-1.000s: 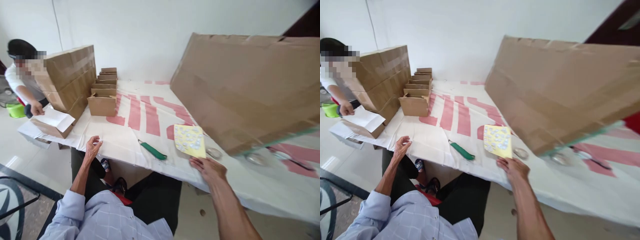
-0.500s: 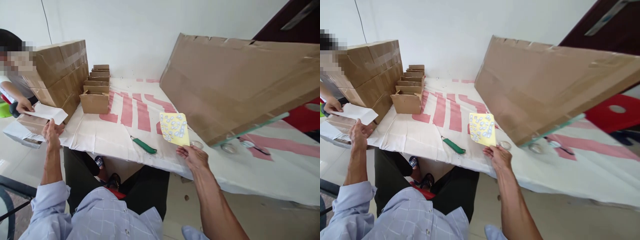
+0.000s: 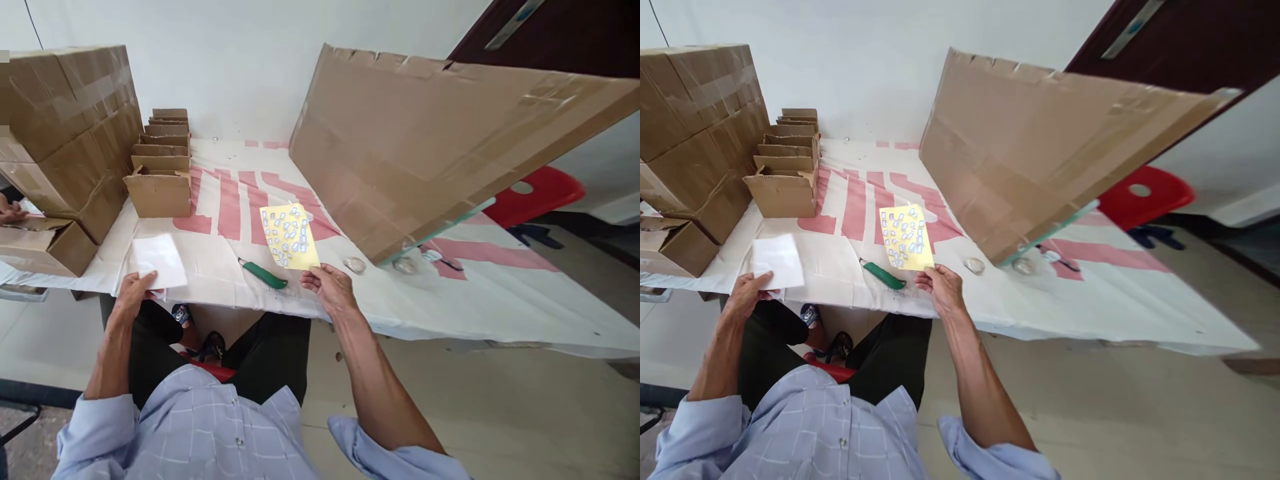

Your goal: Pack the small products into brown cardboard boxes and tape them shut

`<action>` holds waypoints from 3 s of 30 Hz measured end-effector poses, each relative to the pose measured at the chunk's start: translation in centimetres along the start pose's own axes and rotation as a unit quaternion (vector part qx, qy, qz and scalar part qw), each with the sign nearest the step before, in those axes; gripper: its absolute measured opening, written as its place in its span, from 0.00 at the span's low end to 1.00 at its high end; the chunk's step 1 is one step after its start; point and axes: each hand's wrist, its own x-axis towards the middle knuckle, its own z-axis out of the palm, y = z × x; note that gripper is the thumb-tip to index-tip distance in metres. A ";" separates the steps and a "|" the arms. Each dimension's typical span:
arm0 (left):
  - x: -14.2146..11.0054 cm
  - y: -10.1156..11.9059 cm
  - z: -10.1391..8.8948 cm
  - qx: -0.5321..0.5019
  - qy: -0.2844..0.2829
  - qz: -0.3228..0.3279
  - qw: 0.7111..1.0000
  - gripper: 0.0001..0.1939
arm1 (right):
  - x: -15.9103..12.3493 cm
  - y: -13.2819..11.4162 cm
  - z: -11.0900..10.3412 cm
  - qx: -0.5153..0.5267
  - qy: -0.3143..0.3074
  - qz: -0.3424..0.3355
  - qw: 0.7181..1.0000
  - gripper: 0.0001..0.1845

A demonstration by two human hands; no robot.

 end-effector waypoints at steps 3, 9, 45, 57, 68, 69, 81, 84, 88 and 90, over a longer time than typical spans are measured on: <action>0.1 -0.3 1.6 0.074 -0.063 -0.036 0.995 0.19 | -1.0 0.4 1.0 -0.010 -0.025 0.004 1.000 0.13; 0.1 0.1 1.7 0.191 -0.027 -0.029 0.981 0.16 | -2.8 1.2 2.9 -0.024 -0.068 0.014 0.997 0.12; -5.1 1.0 3.1 -0.130 -0.097 0.052 0.985 0.31 | -10.4 4.5 12.2 -0.056 -0.319 0.055 0.945 0.18; -5.9 0.9 2.8 -0.192 0.020 0.080 0.978 0.24 | -11.4 3.6 13.9 -0.079 -0.351 0.045 0.932 0.19; -5.0 1.3 -1.7 -0.251 0.182 0.169 0.936 0.18 | -13.2 2.2 19.8 -0.072 -0.429 0.026 0.900 0.16; -4.8 1.3 -2.3 -0.253 0.195 0.175 0.931 0.18 | -13.3 2.1 20.4 -0.069 -0.436 0.025 0.897 0.16; -1.6 0.8 -12.0 -0.234 0.320 0.208 0.894 0.15 | -14.4 3.7 22.8 -0.076 -0.483 0.047 0.871 0.20; 0.0 1.0 -15.4 -0.228 0.344 0.205 0.887 0.16 | -14.2 4.2 21.9 -0.087 -0.475 0.054 0.874 0.21; 2.7 1.5 -19.7 -0.217 0.364 0.188 0.886 0.17 | -14.2 4.7 20.8 -0.098 -0.459 0.070 0.880 0.22; 4.2 1.9 -21.5 -0.210 0.364 0.176 0.890 0.16 | -14.1 4.8 20.1 -0.107 -0.457 0.077 0.880 0.22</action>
